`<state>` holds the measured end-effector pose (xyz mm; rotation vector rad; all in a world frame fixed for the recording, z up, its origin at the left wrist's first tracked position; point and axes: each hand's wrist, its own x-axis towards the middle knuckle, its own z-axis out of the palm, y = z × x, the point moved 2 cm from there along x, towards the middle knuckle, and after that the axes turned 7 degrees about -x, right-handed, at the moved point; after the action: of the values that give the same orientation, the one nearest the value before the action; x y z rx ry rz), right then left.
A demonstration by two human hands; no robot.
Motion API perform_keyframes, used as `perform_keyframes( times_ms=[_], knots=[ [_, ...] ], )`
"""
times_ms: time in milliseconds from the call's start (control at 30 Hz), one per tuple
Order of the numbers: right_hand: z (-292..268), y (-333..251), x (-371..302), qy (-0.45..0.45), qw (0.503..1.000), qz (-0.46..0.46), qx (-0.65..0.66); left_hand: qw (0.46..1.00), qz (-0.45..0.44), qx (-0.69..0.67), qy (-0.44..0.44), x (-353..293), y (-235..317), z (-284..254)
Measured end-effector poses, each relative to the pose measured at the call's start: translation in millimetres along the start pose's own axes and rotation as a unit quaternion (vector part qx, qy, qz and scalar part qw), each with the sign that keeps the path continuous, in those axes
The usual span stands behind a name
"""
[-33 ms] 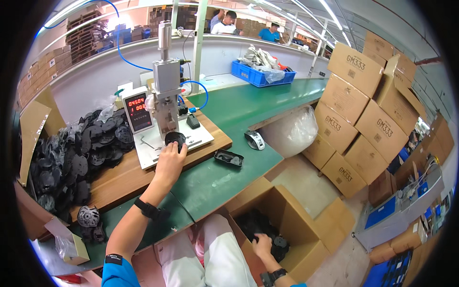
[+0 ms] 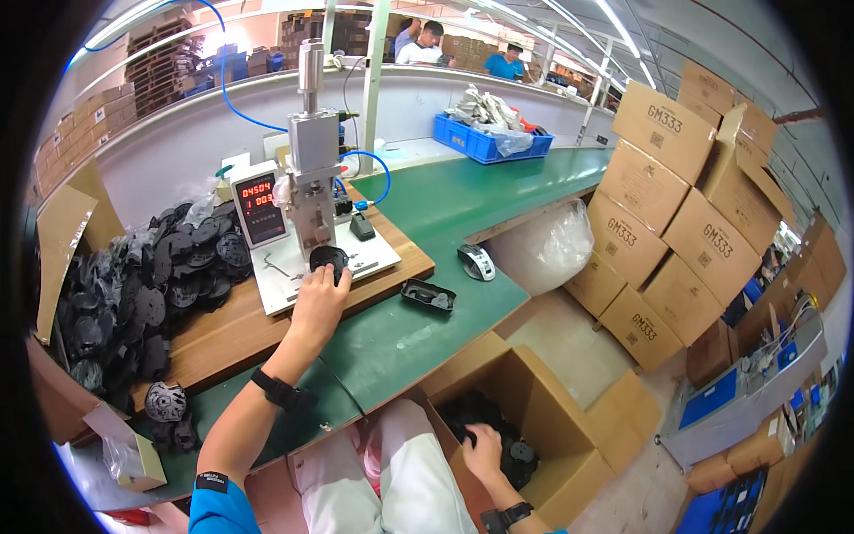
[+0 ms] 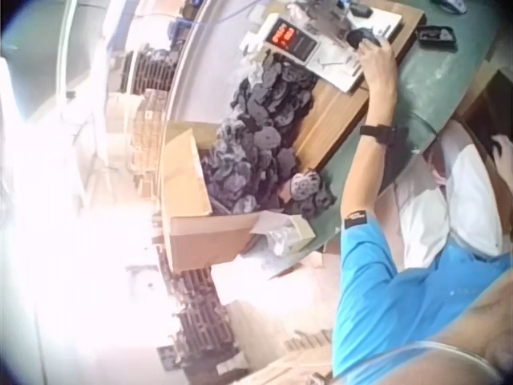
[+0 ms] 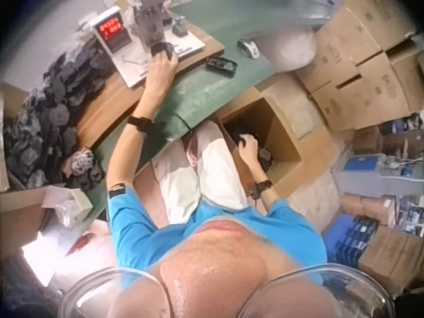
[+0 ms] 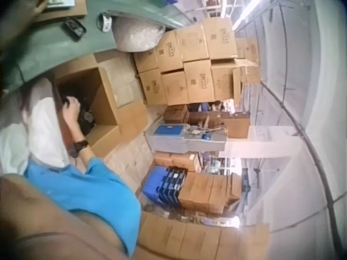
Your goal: Assembling plastic components using a small pneumatic press at an electronics factory workstation.
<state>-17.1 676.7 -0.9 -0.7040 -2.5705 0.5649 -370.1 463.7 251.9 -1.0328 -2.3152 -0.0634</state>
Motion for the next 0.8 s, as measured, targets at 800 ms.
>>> perform_keyframes(
  times_ms=[800],
  knots=[
    [-57.5,-329.9,285.1,0.105,0.917,-0.384,0.005,0.965,-0.096,-0.236,0.058,13.9,4.1,-16.0]
  ],
)
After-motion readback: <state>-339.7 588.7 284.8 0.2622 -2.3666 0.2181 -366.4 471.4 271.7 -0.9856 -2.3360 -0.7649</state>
